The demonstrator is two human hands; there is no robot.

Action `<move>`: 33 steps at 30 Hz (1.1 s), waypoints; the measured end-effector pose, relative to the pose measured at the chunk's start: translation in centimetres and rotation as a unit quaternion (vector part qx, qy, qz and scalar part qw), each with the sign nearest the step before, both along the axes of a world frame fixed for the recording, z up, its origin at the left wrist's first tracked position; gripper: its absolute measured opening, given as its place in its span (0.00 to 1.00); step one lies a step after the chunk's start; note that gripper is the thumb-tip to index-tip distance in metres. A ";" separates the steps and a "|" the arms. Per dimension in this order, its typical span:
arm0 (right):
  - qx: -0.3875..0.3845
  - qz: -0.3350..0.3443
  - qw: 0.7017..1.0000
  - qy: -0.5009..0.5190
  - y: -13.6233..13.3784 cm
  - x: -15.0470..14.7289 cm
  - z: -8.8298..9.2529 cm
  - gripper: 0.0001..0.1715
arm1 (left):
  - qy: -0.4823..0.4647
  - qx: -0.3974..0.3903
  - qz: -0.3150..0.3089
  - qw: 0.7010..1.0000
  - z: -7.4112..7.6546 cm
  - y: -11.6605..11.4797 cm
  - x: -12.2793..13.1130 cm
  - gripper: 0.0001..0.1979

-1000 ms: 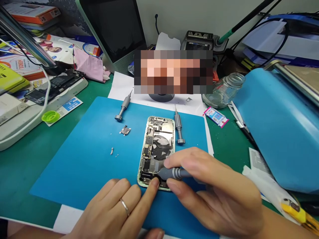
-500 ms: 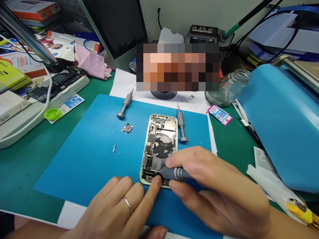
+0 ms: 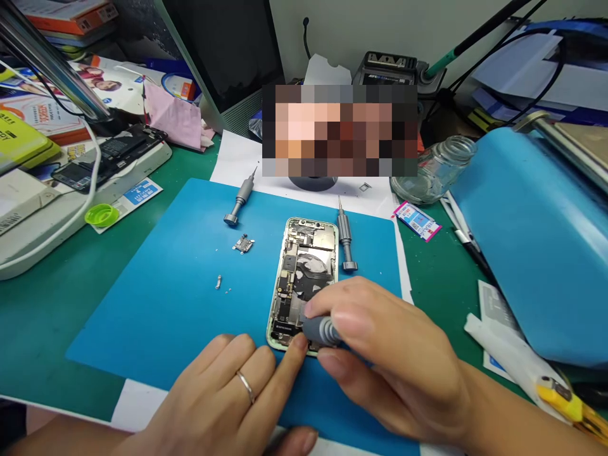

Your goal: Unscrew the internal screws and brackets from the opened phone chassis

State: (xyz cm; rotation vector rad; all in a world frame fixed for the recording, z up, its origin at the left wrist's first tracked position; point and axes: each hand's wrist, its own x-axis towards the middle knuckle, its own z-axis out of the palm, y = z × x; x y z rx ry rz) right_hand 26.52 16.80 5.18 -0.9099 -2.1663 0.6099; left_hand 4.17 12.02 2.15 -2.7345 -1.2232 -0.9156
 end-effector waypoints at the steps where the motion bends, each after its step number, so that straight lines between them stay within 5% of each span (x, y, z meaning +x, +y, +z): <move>1: -0.008 0.025 0.999 -0.023 0.2 0.3 0.2 0.32 | -0.003 0.001 0.000 1.000 0.0 0.1 0.0 0.23; 9: -0.067 0.041 0.993 -0.089 0.5 1.6 0.4 0.26 | -0.005 -0.002 0.003 1.000 -0.2 -0.2 0.3 0.23; 17: 0.010 0.096 0.989 -0.108 1.4 -0.6 1.1 0.24 | -0.007 0.008 0.000 1.000 -0.3 0.0 0.3 0.22; 22: -0.043 0.043 0.989 -0.134 0.8 0.1 1.3 0.12 | -0.024 -0.003 0.006 1.000 -0.2 0.0 0.4 0.23; 25: -0.079 0.043 0.987 -0.136 0.4 1.5 0.8 0.16 | -0.016 -0.014 0.009 1.000 -0.2 0.0 0.4 0.23; 33: -0.025 0.053 0.989 -0.137 0.4 0.9 0.5 0.16 | 0.006 -0.015 0.003 1.000 0.0 -0.2 0.3 0.22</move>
